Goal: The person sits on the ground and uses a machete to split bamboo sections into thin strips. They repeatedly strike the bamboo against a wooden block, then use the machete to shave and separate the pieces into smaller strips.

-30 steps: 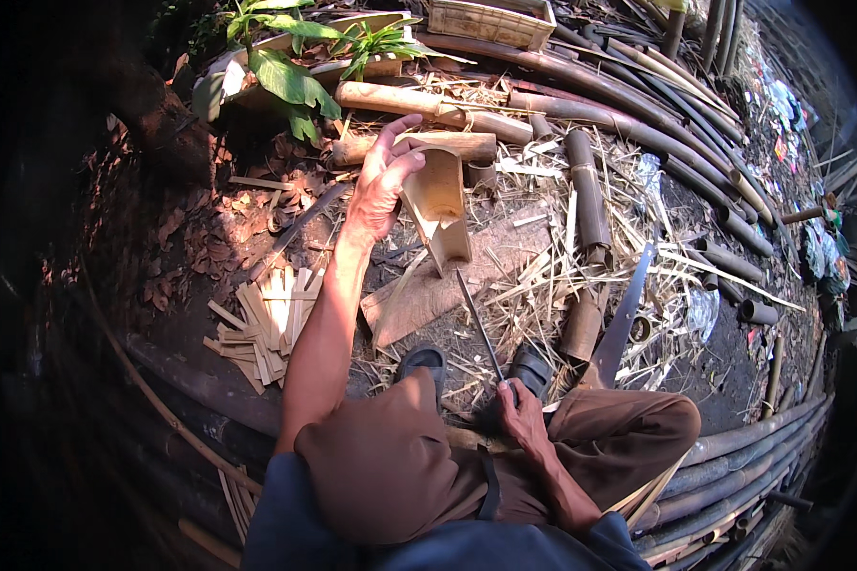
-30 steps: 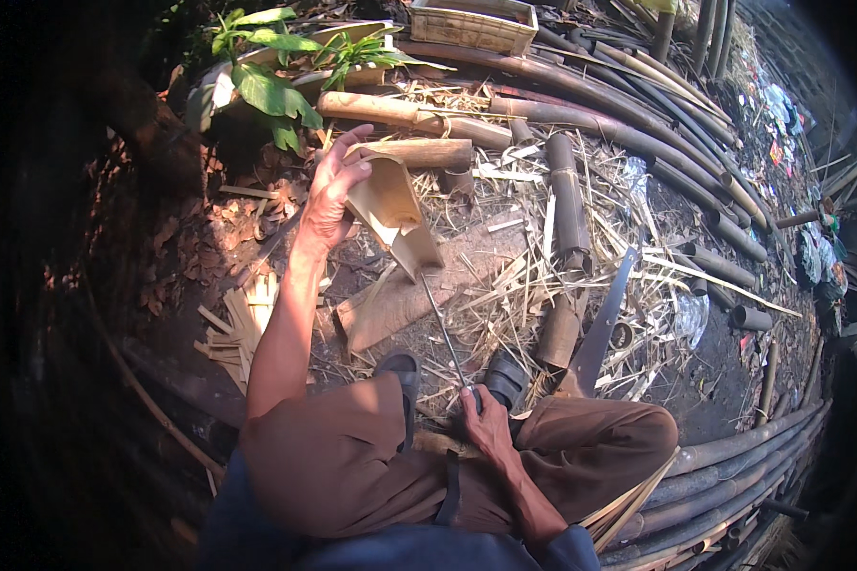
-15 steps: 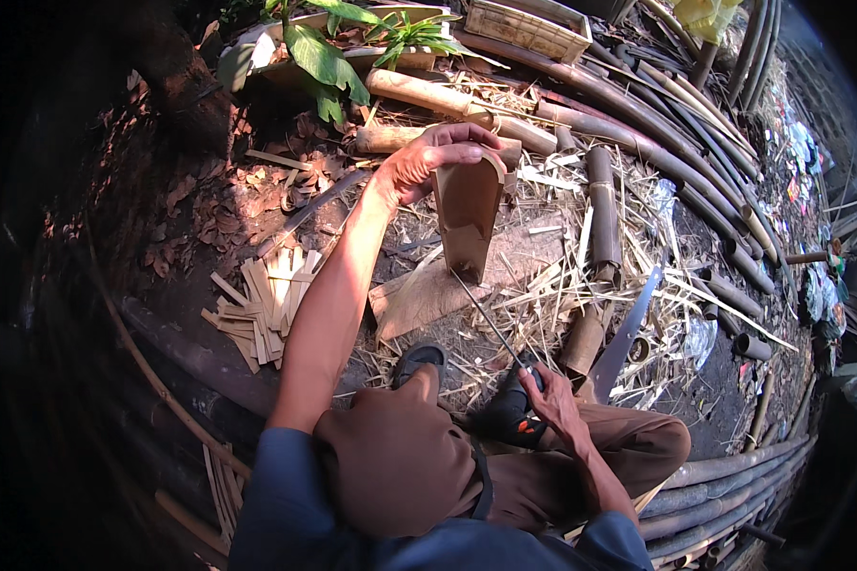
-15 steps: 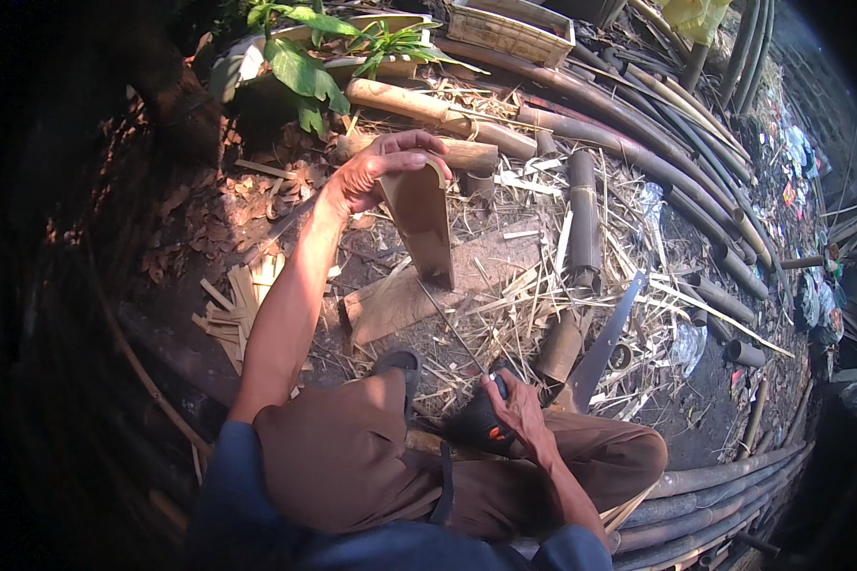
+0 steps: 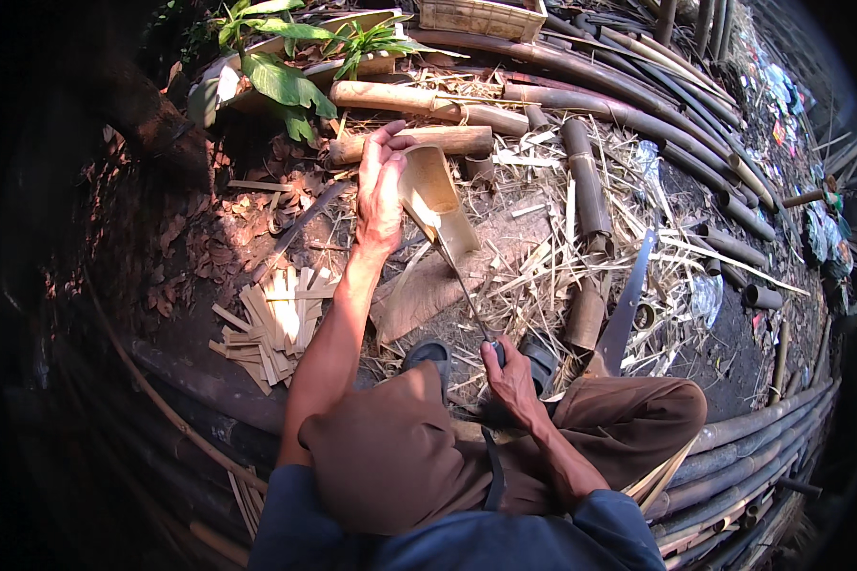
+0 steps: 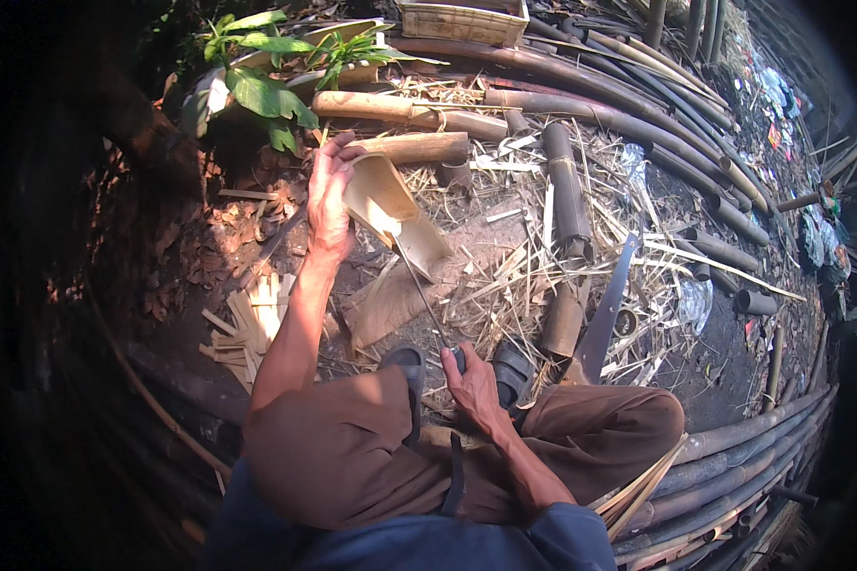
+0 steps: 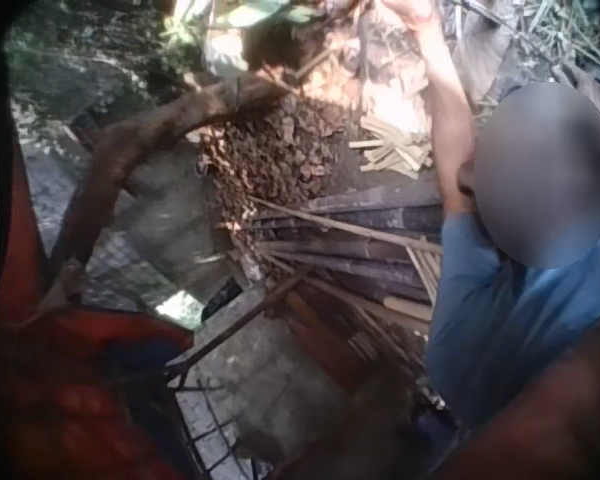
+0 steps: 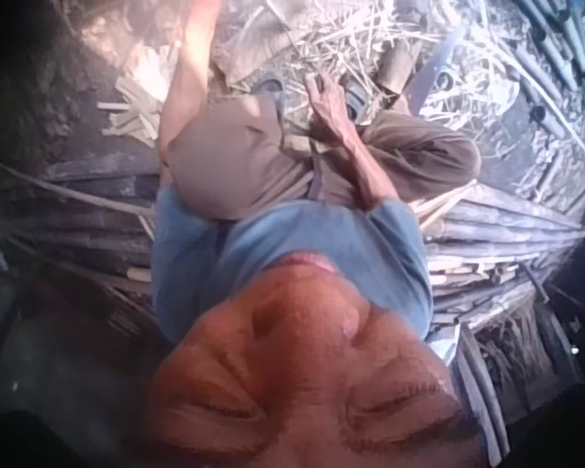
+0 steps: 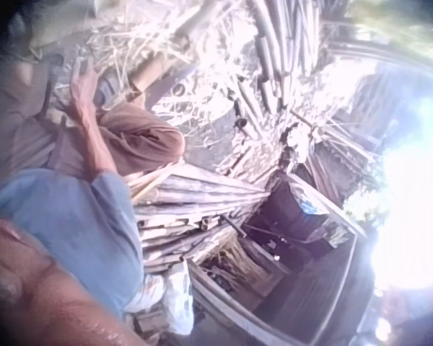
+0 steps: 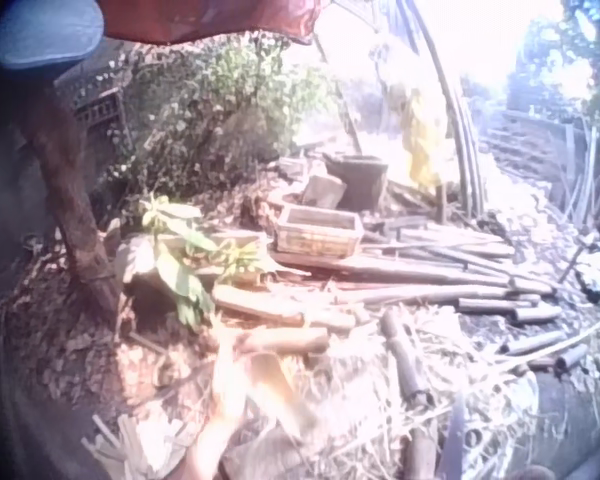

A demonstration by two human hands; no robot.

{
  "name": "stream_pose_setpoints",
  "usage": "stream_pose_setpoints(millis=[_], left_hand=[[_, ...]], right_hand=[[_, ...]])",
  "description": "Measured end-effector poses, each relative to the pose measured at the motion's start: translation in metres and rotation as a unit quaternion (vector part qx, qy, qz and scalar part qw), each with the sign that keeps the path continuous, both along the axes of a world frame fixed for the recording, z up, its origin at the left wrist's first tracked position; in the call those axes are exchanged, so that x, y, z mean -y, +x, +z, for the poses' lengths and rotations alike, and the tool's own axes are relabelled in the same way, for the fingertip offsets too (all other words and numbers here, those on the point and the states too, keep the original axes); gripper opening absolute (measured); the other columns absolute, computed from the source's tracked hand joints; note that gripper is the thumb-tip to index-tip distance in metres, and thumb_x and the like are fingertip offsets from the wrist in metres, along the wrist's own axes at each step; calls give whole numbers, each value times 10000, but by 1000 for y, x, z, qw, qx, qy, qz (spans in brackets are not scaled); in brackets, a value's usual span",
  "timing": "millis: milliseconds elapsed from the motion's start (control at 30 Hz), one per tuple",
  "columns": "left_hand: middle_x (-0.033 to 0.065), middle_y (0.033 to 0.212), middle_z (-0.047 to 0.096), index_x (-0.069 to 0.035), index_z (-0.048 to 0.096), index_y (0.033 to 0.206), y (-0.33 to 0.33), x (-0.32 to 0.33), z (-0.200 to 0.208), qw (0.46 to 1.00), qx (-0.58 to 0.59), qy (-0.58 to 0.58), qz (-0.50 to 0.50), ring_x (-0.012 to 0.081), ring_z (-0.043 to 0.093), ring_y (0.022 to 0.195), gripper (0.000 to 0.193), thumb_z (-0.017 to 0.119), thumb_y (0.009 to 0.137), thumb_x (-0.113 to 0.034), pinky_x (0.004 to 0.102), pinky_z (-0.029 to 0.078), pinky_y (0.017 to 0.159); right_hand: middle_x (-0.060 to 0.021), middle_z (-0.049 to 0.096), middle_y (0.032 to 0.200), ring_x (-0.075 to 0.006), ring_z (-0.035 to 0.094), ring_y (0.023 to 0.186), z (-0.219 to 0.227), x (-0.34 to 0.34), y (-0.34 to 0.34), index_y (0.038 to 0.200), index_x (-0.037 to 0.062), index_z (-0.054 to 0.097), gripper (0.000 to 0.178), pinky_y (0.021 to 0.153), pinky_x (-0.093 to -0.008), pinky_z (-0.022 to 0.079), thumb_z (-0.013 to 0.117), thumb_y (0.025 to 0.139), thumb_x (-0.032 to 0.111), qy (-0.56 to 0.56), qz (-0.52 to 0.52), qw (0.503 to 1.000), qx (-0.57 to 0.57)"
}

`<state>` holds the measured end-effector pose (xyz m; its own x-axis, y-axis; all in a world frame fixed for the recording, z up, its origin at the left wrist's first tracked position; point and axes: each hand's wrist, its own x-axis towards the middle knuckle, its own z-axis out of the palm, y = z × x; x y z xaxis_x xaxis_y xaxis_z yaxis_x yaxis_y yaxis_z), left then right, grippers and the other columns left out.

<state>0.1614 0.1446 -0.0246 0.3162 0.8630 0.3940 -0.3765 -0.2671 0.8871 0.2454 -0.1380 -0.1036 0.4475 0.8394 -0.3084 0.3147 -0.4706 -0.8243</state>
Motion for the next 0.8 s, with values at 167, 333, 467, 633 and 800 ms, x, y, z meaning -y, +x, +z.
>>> stream_pose_setpoints(millis=[167, 333, 467, 633, 800], left_hand=[[117, 1197, 554, 0, 483, 1322, -12, -7, -5, 998, -43, 18, 31, 181, 506, 1119, 422, 415, 943, -172, 320, 363, 1022], [101, 1238, 545, -6, 474, 1331, 4, 14, -3, 993, -47, 79, 74, 198, 515, 1147, 420, 409, 962, -195, 339, 353, 1044], [153, 1262, 539, -21, 390, 1409, -2, 13, -7, 994, -16, 76, 79, 231, 524, 1137, 541, 444, 919, -244, 368, 359, 1046], [228, 1129, 629, -55, 295, 1483, -23, 31, -19, 992, 105, -53, -41, 278, 622, 1036, 726, 432, 907, -475, 391, 495, 921], [80, 1048, 554, -22, 359, 1412, -19, 24, -37, 994, 58, 56, 73, 206, 578, 993, 943, 497, 832, -753, 375, 459, 945]], right_hand=[[-99, 528, 588, -175, 550, 533, 38, 13, -9, 1048, 41, 589, 339, 535, -326, 449, 549, 982, 371, 171, -2, 985, -27], [-100, 556, 639, -231, 583, 587, -1, 8, -5, 1025, 28, 584, 443, 593, -375, 462, 533, 974, 465, 126, -3, 992, 18], [-160, 568, 696, -279, 569, 691, -53, 36, 1, 954, 5, 580, 488, 696, -412, 452, 477, 984, 482, -56, -78, 995, -22], [-69, 541, 655, -167, 507, 630, -52, 47, -3, 883, 8, 580, 552, 595, -328, 405, 436, 998, 528, -101, -83, 988, -82], [29, 422, 580, -79, 389, 438, -119, 37, 23, 925, 105, 566, 345, 410, -250, 334, 540, 987, 444, -64, -147, 932, -326]])
